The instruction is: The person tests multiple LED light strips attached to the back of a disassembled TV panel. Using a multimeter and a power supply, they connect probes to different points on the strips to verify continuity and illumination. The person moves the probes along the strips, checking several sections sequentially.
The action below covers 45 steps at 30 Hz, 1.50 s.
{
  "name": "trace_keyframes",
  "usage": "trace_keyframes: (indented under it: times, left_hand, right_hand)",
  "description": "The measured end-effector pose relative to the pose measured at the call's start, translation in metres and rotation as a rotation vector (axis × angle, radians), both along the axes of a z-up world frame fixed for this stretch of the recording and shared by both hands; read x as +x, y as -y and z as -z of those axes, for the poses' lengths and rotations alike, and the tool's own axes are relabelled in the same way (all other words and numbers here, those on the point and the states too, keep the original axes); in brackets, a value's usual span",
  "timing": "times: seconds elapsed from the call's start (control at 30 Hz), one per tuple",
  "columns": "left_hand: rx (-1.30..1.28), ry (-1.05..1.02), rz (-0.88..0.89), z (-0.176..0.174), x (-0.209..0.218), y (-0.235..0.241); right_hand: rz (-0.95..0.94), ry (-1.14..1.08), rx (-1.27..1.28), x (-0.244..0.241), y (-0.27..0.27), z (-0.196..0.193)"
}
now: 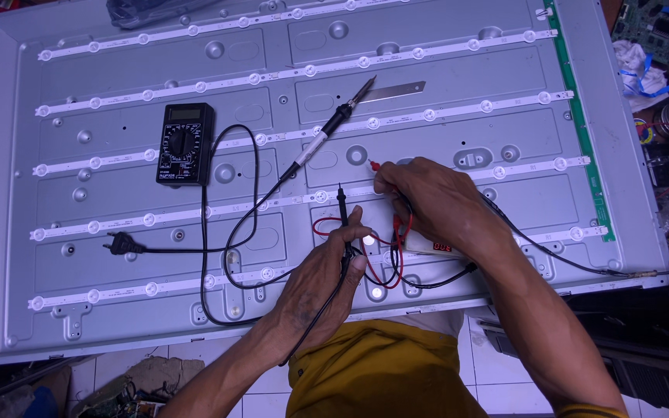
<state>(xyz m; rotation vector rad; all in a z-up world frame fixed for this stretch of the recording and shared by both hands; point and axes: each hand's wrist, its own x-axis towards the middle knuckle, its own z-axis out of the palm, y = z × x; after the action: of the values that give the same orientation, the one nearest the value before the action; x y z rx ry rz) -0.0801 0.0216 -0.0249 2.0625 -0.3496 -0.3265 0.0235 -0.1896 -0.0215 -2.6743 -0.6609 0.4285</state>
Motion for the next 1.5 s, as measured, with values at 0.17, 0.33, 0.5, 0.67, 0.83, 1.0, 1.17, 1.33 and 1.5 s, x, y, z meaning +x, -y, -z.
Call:
trace_keyframes:
  times: [0.17, 0.33, 0.5, 0.67, 0.83, 1.0, 1.17, 1.33, 1.5]
  left_hand:
    - [-0.017, 0.025, -0.004, -0.006, 0.007, -0.005]
    - [-0.084, 0.040, -0.005, -0.016, 0.010, -0.004]
    - [-0.033, 0.071, -0.013, -0.017, 0.013, -0.006]
    - [-0.038, 0.167, -0.108, -0.004, 0.011, -0.003]
    - [-0.132, 0.191, -0.264, -0.014, 0.005, -0.011]
    - [-0.313, 0.194, -0.420, -0.014, 0.005, -0.015]
    - [-0.310, 0.179, -0.460, 0.001, 0.012, -0.002]
    - [-0.287, 0.166, -0.425, -0.020, 0.002, -0.009]
    - [-0.256, 0.194, -0.458, -0.032, -0.002, -0.012]
  right_hand:
    - [0.014, -0.023, -0.011, 0.012, -0.013, 0.003]
    - [0.019, 0.014, -0.014, 0.013, -0.021, -0.001]
    - [-0.032, 0.057, -0.059, 0.016, -0.023, 0.010]
    - [-0.113, 0.051, -0.110, 0.015, -0.021, 0.015]
    - [-0.130, -0.135, 0.198, 0.000, -0.016, -0.033]
    - [-0.363, -0.504, 0.396, -0.022, -0.002, -0.050]
    - [-0.619, -0.584, 0.295, -0.018, 0.018, -0.018]
    - [-0.345, -0.673, 0.179, -0.003, 0.054, 0.042]
    - [-0.447, -0.902, 0.557, 0.009, 0.076, 0.067]
